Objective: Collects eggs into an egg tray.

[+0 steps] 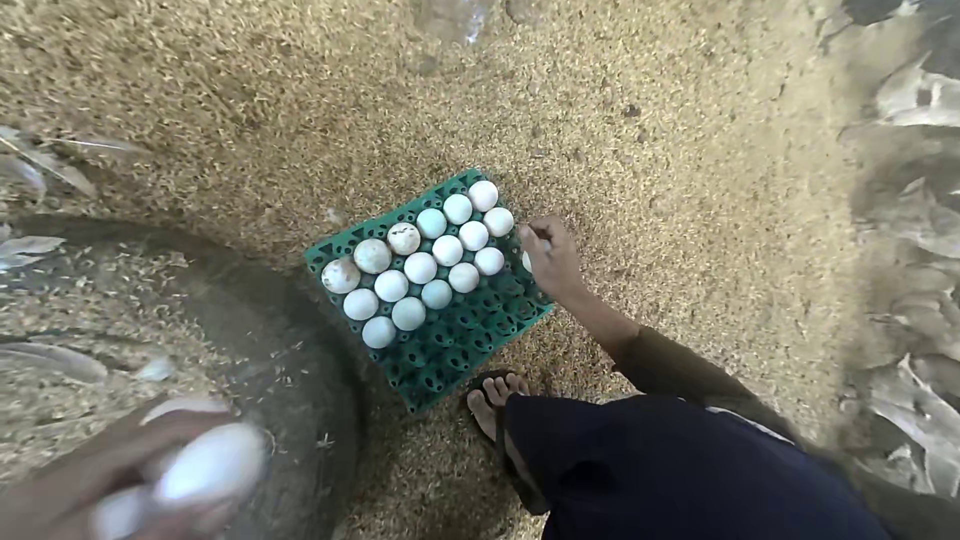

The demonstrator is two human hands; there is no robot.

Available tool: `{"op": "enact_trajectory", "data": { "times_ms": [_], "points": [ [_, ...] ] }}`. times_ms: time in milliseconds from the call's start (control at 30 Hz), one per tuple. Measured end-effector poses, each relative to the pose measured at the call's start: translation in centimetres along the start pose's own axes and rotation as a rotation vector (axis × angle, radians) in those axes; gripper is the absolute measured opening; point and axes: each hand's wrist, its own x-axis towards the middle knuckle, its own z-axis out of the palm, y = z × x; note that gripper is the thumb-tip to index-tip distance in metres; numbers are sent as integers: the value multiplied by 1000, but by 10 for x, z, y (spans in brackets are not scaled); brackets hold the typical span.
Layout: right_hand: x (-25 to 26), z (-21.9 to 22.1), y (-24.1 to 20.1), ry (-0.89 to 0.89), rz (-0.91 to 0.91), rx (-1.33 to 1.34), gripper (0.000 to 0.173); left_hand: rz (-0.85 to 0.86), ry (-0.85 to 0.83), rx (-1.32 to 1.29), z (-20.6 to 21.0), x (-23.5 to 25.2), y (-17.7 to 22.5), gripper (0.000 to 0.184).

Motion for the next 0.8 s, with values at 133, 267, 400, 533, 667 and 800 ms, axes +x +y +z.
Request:
{"op": "enact_trajectory", "data": {
  "times_ms": [133, 267, 400, 533, 667, 800],
  "points": [
    [8, 18, 17, 164, -119, 65, 22, 443, 275, 160, 50, 61, -17, 62],
    [-5, 2, 11, 159, -314, 151, 21, 559, 490, 225, 104, 120, 30, 56],
    [-50, -12, -12, -329, -256, 438, 46, 490, 576, 122, 151, 162, 62, 54],
    [-67, -13, -27, -392, -6, 523, 47, 432, 572, 46, 183, 184, 77, 54],
    [-66, -23, -20, -315, 189, 438, 42, 456, 532, 67, 198, 190, 83, 48],
    [-56, -25, 12, -117, 82, 81, 42, 514, 555, 89, 198, 195, 79, 34]
  ]
}}
